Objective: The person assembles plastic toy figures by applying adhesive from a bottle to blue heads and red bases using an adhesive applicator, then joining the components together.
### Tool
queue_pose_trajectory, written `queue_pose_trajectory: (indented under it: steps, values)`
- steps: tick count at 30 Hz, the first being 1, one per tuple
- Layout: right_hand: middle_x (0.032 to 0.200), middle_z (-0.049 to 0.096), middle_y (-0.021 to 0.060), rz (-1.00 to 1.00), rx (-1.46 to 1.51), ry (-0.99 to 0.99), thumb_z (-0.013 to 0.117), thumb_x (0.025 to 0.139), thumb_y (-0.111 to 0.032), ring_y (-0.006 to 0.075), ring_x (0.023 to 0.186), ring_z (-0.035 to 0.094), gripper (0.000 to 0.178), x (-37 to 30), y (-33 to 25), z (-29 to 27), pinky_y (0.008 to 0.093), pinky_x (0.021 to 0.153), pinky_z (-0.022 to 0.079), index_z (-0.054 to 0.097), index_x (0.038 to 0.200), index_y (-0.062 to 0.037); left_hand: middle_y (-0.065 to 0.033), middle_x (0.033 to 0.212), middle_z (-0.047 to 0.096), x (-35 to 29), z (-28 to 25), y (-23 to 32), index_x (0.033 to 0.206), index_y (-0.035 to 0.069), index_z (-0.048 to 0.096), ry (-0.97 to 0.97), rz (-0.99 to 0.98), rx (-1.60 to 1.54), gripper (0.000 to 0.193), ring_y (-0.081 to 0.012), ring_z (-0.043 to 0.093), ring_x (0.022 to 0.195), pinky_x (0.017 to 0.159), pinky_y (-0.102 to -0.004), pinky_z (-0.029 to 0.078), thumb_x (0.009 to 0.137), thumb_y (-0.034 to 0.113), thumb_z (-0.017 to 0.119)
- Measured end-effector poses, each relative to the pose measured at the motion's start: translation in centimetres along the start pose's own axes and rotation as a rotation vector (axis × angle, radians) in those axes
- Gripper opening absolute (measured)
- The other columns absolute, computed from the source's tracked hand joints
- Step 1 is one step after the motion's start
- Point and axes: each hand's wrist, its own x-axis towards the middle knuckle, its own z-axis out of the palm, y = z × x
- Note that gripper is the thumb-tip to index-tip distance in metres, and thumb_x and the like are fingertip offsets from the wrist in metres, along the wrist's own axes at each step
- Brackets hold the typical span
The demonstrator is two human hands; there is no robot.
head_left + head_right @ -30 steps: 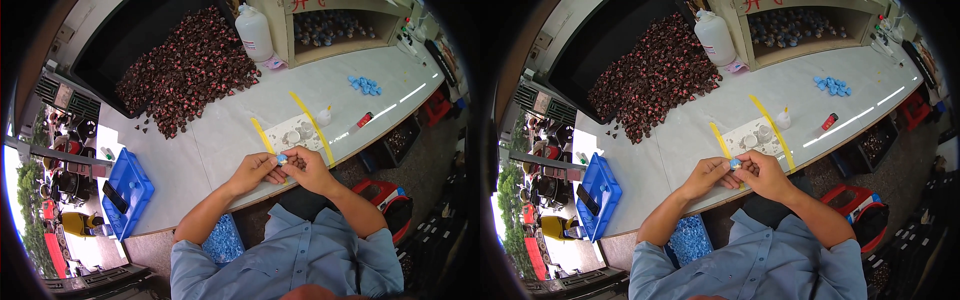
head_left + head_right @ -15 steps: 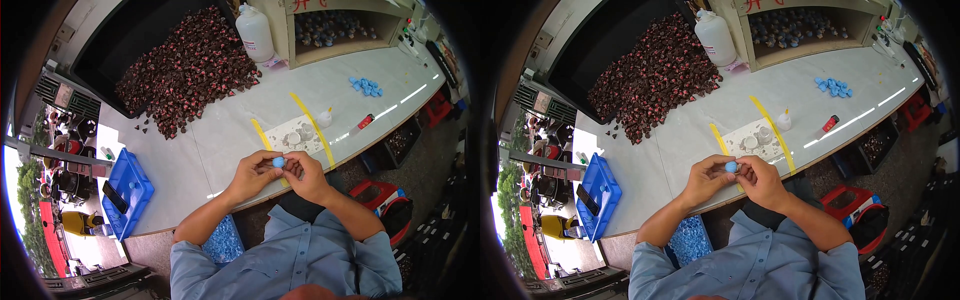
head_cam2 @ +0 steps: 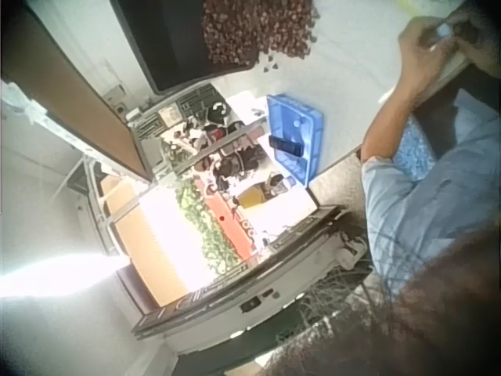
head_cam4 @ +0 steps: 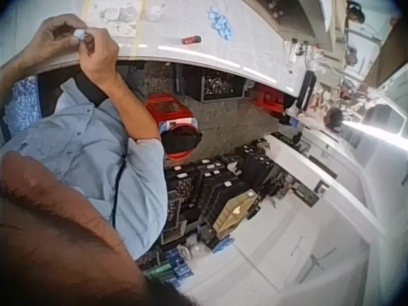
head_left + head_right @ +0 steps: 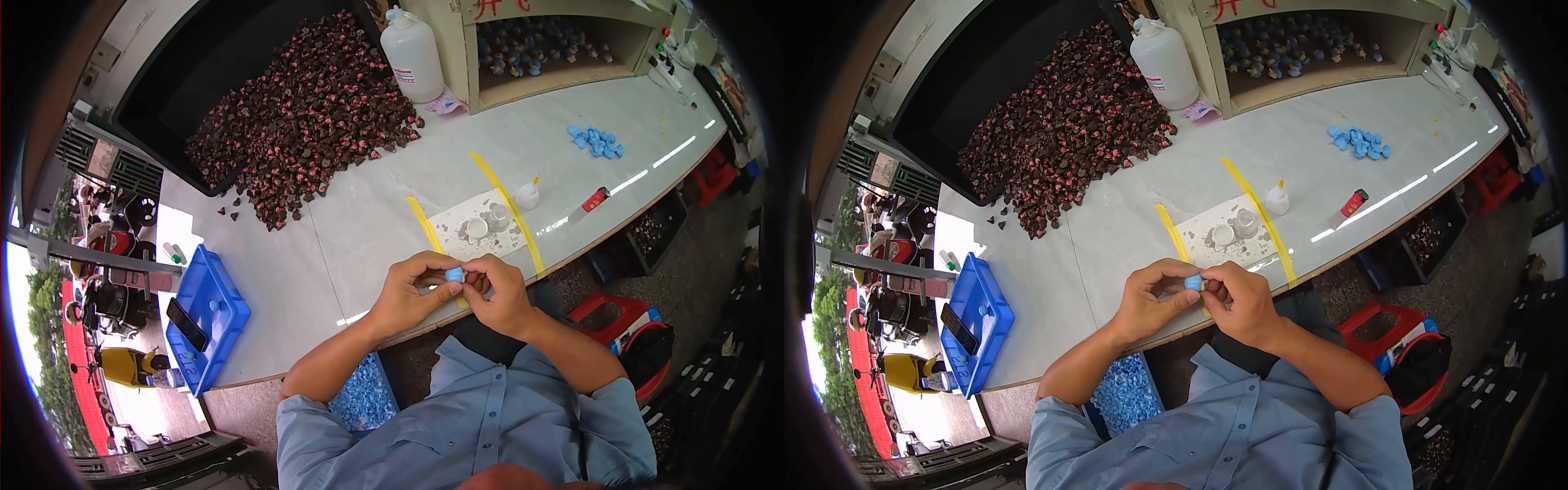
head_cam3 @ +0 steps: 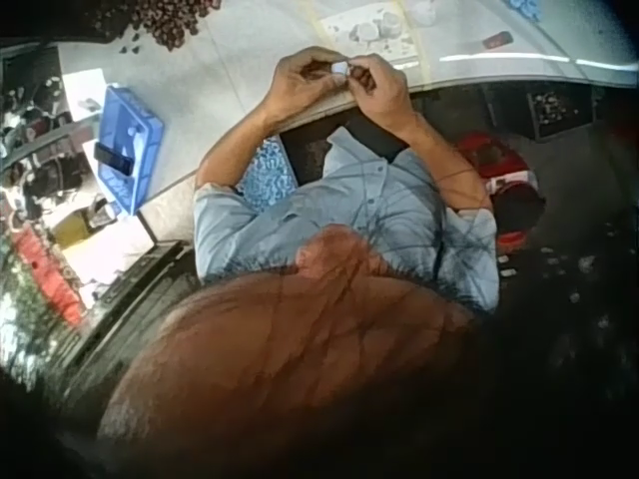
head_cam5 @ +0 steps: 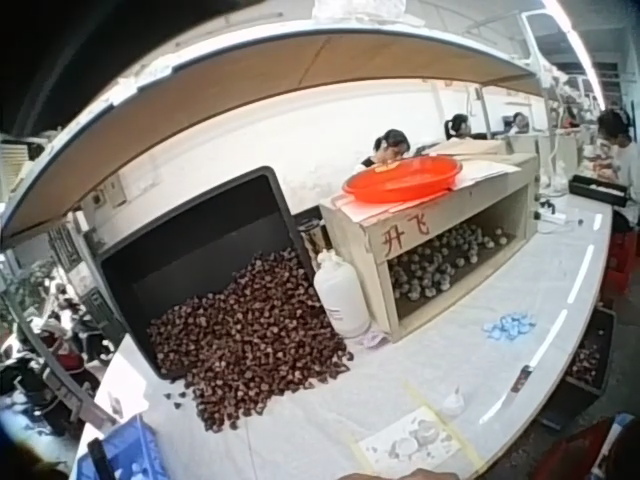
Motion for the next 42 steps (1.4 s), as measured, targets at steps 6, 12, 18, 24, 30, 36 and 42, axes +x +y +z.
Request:
queue_pose_trajectory:
  steps: [6, 12, 18, 24, 30, 36, 42]
  values:
    - [0.078, 0.062, 0.0121, -0.15, -0.049, 0.022, 0.071, 0.073, 0.009, 0.0234, 0.062, 0.066, 0.029, 0.0, 0.4, 0.2, 0.0301, 0.05, 0.051, 0.057, 0.097, 0.0011, -0.0136, 0.109, 0.065, -0.2, 0.0, 0.2, 0.107, -0.003, 0.064, 0.023, 0.128, 0.161, 0.022, -0.0197, 0.065, 0.1, 0.088, -0.0306, 0.054, 0.086, 0.002, 0.069]
    - [0.078, 0.062, 0.0128, -0.204, -0.094, 0.021, 0.071, 0.073, 0.009, 0.0256, 0.062, 0.065, 0.03, -0.1, 0.7, 0.0, 0.0313, 0.051, 0.051, 0.057, 0.098, 0.0011, -0.0164, 0.111, 0.065, -0.3, 0.0, -0.1, 0.108, -0.004, 0.065, 0.027, 0.188, 0.285, 0.024, -0.0207, 0.064, 0.103, 0.091, -0.0314, 0.051, 0.085, -0.001, 0.07]
    - [0.076, 0.062, 0.0127, -0.187, -0.022, 0.074, 0.072, 0.075, 0.008, 0.0248, 0.061, 0.064, 0.03, 0.1, 0.0, -0.1, 0.0314, 0.05, 0.049, 0.057, 0.1, 0.0006, -0.0139, 0.115, 0.064, 0.1, 0.0, -0.5, 0.116, -0.003, 0.06, -0.012, 0.008, -0.143, 0.028, -0.0196, 0.063, 0.106, 0.096, -0.0324, 0.051, 0.089, 0.002, 0.066]
    - [0.077, 0.063, 0.0132, -0.25, -0.034, 0.095, 0.072, 0.074, 0.008, 0.0241, 0.06, 0.063, 0.029, -0.3, 0.6, 0.0, 0.0314, 0.049, 0.048, 0.058, 0.099, 0.0005, -0.0141, 0.118, 0.063, 0.3, -0.3, -0.4, 0.12, -0.004, 0.057, -0.086, 0.025, -0.067, 0.031, -0.0186, 0.061, 0.109, 0.097, -0.0317, 0.05, 0.09, 0.002, 0.064]
    - [0.075, 0.063, 0.0135, -0.292, -0.06, 0.099, 0.073, 0.073, 0.006, 0.0265, 0.06, 0.063, 0.028, -0.4, 0.8, 0.1, 0.0325, 0.049, 0.048, 0.059, 0.097, 0.0004, -0.013, 0.113, 0.065, 0.3, -0.6, -0.4, 0.116, -0.002, 0.063, -0.091, -0.001, 0.002, 0.027, -0.0175, 0.062, 0.105, 0.092, -0.0296, 0.052, 0.089, 0.001, 0.066]
    - [0.077, 0.065, 0.0136, -0.348, -0.066, 0.109, 0.074, 0.076, 0.001, 0.0276, 0.062, 0.065, 0.024, -0.3, 1.0, 0.2, 0.0332, 0.051, 0.05, 0.06, 0.096, 0.0002, -0.0131, 0.112, 0.065, 0.0, -0.6, -0.5, 0.113, -0.002, 0.064, -0.078, 0.014, -0.004, 0.025, -0.017, 0.063, 0.104, 0.091, -0.029, 0.052, 0.088, 0.001, 0.066]
    - [0.077, 0.065, 0.0136, -0.35, -0.074, 0.11, 0.073, 0.077, 0.001, 0.0281, 0.063, 0.065, 0.023, -0.3, 0.9, 0.1, 0.0332, 0.052, 0.051, 0.06, 0.096, 0.0008, -0.0133, 0.111, 0.066, -0.1, -0.4, -0.5, 0.112, -0.002, 0.065, -0.05, 0.049, 0.081, 0.024, -0.0166, 0.063, 0.101, 0.088, -0.0285, 0.052, 0.088, 0.002, 0.067]
